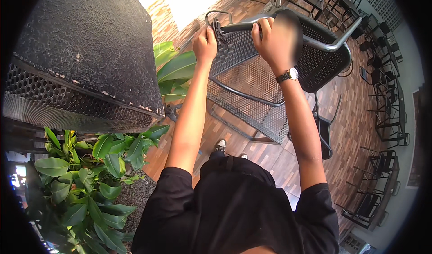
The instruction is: Repairing a metal mesh chair by adjusting and securing the leg components.
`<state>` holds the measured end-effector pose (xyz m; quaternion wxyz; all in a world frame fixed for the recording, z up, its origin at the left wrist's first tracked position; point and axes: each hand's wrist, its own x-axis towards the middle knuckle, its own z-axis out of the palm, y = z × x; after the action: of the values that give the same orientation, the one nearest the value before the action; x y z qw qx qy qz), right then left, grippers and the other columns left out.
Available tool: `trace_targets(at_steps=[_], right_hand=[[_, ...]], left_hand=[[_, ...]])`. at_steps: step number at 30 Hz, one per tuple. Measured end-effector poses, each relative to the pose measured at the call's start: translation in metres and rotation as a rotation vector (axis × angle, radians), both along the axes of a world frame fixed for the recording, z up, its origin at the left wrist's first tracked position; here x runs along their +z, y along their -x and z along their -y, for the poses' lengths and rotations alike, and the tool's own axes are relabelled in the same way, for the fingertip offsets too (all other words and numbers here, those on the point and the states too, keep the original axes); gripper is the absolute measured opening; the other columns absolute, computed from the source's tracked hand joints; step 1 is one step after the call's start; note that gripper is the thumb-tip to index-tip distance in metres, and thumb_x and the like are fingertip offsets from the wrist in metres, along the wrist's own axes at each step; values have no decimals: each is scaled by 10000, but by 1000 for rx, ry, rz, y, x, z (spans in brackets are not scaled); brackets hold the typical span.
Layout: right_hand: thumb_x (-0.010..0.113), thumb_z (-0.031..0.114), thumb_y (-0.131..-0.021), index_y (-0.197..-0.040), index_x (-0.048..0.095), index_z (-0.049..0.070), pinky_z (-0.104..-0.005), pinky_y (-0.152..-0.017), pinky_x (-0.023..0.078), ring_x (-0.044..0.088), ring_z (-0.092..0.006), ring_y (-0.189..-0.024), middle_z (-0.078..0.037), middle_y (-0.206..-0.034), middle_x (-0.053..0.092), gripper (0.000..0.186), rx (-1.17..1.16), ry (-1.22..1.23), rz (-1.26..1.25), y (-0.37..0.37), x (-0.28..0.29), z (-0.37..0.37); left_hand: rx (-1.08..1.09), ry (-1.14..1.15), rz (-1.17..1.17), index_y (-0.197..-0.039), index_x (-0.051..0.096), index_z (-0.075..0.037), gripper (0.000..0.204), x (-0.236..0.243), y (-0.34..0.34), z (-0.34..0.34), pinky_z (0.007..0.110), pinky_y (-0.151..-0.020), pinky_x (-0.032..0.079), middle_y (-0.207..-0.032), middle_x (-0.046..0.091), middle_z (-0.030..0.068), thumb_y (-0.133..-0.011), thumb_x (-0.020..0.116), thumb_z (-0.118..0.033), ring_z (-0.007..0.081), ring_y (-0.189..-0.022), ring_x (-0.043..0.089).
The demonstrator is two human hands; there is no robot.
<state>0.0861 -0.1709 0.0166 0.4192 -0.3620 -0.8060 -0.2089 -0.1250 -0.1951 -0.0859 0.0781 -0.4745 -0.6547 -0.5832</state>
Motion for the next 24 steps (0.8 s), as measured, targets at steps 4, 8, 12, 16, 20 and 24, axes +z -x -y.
trace_targets(at_steps=[4,8,12,16,20,24], right_hand=[[617,309,-908,-805,648,113,-421,-872,429,616,-227,-844,-15,-827,644,224,-60,-11,-20,5,-4,2],[624,299,-894,-778,633,117,-422,-865,429,614,-224,-814,-16,-806,633,216,-86,-27,-20,5,-2,1],[621,295,-898,-786,633,121,-418,-850,426,610,-226,-803,-18,-791,624,207,-60,-65,-32,5,1,0],[578,311,-946,-871,678,100,-427,-890,423,635,-244,-878,-39,-870,673,245,-152,129,80,16,8,13],[597,351,-945,-849,658,78,-447,-849,435,636,-264,-898,-62,-883,676,296,-76,61,177,34,-1,9],[587,301,-937,-813,640,107,-413,-767,453,643,-234,-806,-38,-795,650,236,10,1,228,60,-12,4]], left_hand=[[36,114,22,-911,683,-33,309,9,-8,1,514,-829,455,-916,690,164,-1005,495,-259,402,-908,634],[63,-86,-174,-940,687,-49,260,18,-24,-1,492,-861,453,-965,697,113,-997,522,-242,362,-922,640],[-96,84,65,-1052,706,-29,321,11,-1,3,505,-865,490,-982,714,149,-1028,488,-263,388,-949,663],[36,98,-54,-1018,697,-40,317,9,-6,4,508,-843,482,-969,706,146,-1027,470,-261,394,-927,648],[13,100,-63,-1064,698,-23,380,11,-16,6,532,-897,449,-1041,697,186,-1041,432,-295,412,-993,643],[-32,56,-31,-1009,681,-68,305,-4,4,3,515,-855,440,-927,683,119,-1037,457,-273,378,-907,630]])
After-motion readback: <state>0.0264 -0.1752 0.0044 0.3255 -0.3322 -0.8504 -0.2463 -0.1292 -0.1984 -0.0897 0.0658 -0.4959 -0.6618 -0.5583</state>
